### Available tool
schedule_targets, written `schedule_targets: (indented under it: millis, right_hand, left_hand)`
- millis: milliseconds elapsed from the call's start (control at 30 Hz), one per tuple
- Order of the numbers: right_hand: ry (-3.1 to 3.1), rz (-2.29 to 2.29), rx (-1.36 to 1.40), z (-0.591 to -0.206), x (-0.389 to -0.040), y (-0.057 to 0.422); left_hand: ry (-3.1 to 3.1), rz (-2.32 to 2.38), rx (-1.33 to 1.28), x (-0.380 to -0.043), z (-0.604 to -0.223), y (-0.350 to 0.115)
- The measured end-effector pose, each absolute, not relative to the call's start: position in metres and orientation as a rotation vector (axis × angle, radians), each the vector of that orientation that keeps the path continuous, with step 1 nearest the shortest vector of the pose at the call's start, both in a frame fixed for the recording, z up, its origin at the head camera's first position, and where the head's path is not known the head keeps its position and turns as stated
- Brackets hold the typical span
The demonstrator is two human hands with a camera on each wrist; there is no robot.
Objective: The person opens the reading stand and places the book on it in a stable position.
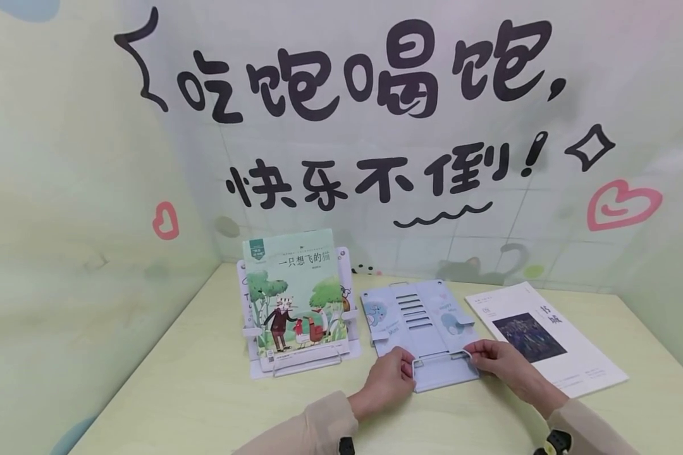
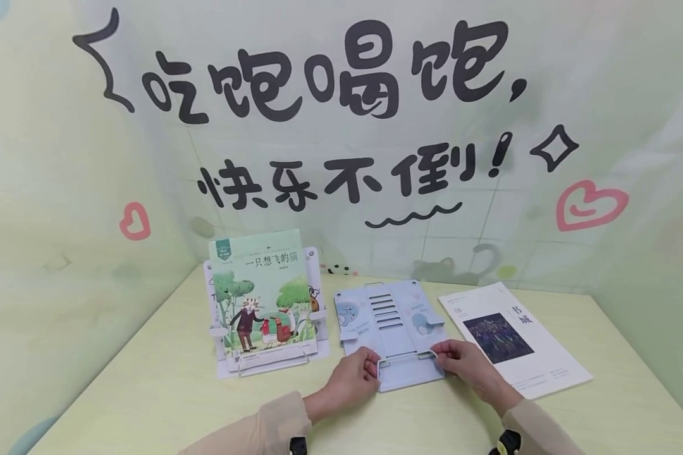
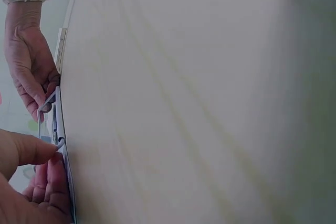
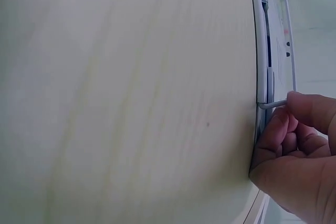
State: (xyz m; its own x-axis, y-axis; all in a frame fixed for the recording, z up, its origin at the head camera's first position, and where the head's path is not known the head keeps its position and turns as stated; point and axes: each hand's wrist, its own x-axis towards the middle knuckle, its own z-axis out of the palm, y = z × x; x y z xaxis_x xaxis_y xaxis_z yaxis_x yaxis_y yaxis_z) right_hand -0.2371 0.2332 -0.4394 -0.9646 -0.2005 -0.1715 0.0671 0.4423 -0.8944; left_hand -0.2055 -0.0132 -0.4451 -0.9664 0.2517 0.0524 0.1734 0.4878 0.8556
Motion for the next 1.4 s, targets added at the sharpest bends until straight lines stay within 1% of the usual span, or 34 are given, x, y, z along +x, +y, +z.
schedule_targets:
  millis: [200, 400, 967, 1200, 1400]
  right_hand:
    - [2.410, -1.549, -0.103, -0.439, -0.237, 0.233]
    - [2.385, -1.552, -0.122, -0.440, -0.237, 0.234]
    - [2.370, -1.597, -0.358, -0.447, -0.234, 0.238]
    - [2.306, -1.616, -0.468, -0.448, -0.233, 0.245]
    - [2.253, -1.629, -0.544, -0.449, -0.234, 0.249]
  left_hand:
    - [2.608, 1.504, 0.466, -0.207, -0.446, -0.014]
    - [2.630, 1.398, 0.536, -0.208, -0.446, -0.015]
    - [2.767, 1.167, 0.823, -0.205, -0.441, -0.018]
    - [2.863, 0.966, 0.968, -0.206, -0.439, -0.017]
    - [2.912, 0.819, 1.024, -0.206, -0.438, -0.014]
